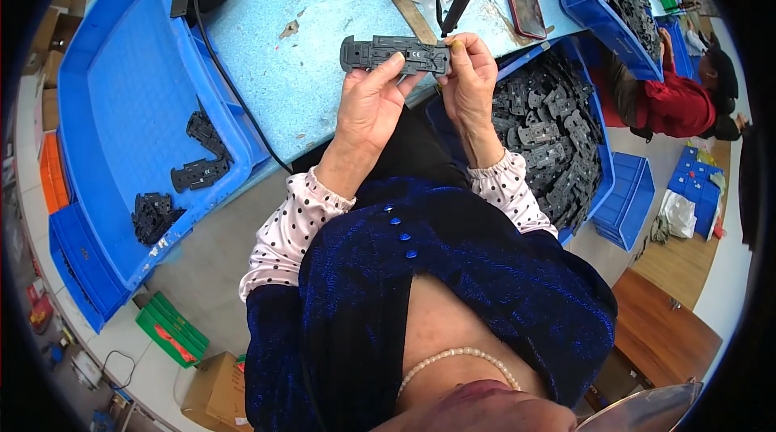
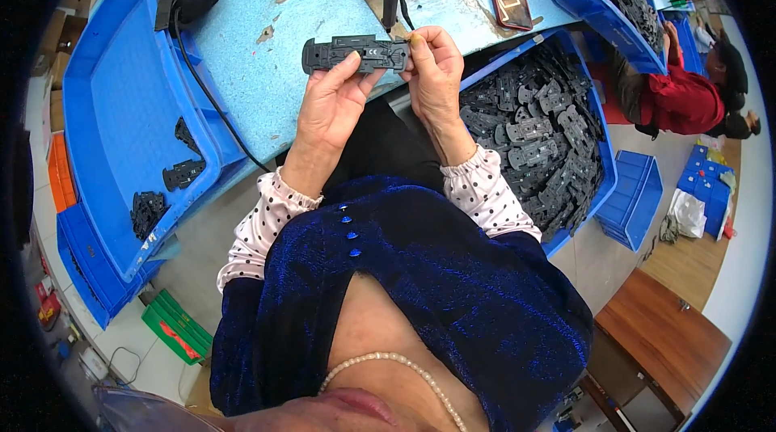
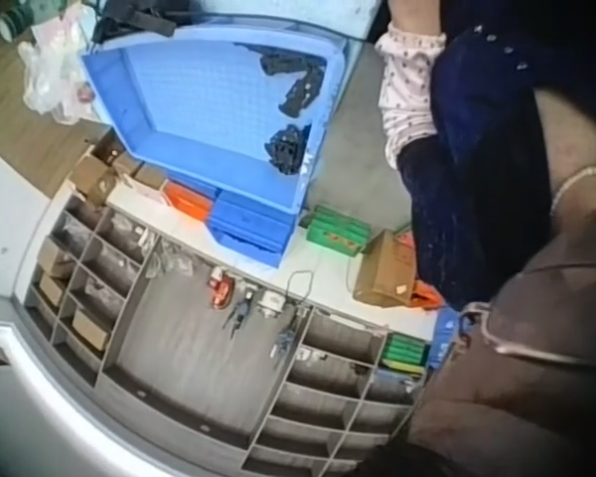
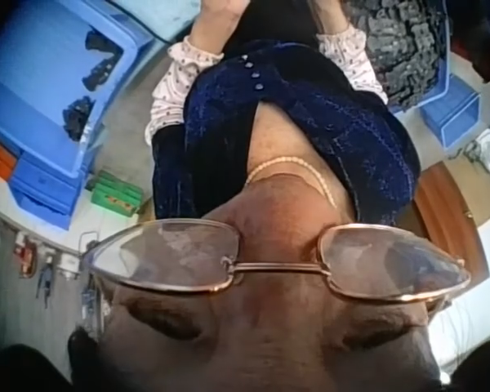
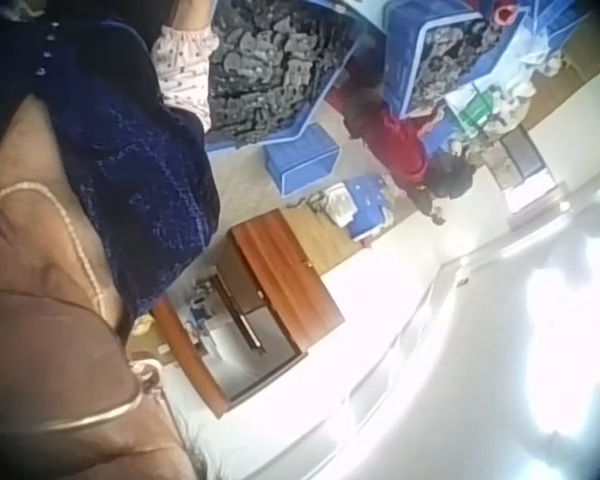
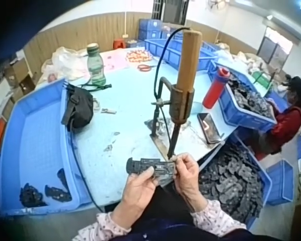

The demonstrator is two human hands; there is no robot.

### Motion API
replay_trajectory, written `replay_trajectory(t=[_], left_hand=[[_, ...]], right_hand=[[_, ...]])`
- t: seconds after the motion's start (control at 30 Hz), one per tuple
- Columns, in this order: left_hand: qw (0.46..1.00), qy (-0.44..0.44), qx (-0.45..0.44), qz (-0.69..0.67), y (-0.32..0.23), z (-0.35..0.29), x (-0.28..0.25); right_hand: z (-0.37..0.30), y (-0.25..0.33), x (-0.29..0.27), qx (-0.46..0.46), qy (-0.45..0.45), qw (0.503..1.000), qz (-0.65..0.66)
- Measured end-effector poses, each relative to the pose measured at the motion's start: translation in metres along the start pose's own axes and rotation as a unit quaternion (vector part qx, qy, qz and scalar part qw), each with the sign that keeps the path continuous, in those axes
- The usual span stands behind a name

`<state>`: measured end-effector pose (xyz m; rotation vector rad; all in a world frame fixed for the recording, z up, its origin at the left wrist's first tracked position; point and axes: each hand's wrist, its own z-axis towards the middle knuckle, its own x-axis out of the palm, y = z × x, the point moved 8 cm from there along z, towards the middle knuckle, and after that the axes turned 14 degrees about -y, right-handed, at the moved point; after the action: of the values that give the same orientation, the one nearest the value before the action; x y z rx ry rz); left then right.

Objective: Assemble small black plastic components by hand and with simple tools at a factory workbench.

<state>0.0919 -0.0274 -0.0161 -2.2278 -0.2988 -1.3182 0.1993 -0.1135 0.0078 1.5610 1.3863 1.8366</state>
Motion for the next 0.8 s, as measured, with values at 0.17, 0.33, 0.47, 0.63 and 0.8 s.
replay_trajectory(t=[0.17,0.33,0.47,0.63,0.8], left_hand=[[0.999,-0.011,0.037,0.026,-0.008,-0.012,0.015],[0.979,0.014,0.160,0.129,-0.019,-0.026,0.021],[0.942,0.069,0.245,0.219,-0.029,-0.036,0.028],[0.947,0.072,0.248,0.191,-0.035,-0.038,0.030],[0.970,0.065,0.177,0.151,-0.034,-0.036,0.026]], right_hand=[[-0.002,0.020,-0.004,-0.129,0.015,0.978,-0.163],[-0.010,0.037,0.002,-0.245,0.053,0.913,-0.321],[-0.012,0.025,0.001,-0.064,0.055,0.986,-0.141],[-0.017,0.014,0.007,0.058,0.046,0.997,0.006],[-0.021,0.014,0.014,0.076,0.071,0.994,0.019]])
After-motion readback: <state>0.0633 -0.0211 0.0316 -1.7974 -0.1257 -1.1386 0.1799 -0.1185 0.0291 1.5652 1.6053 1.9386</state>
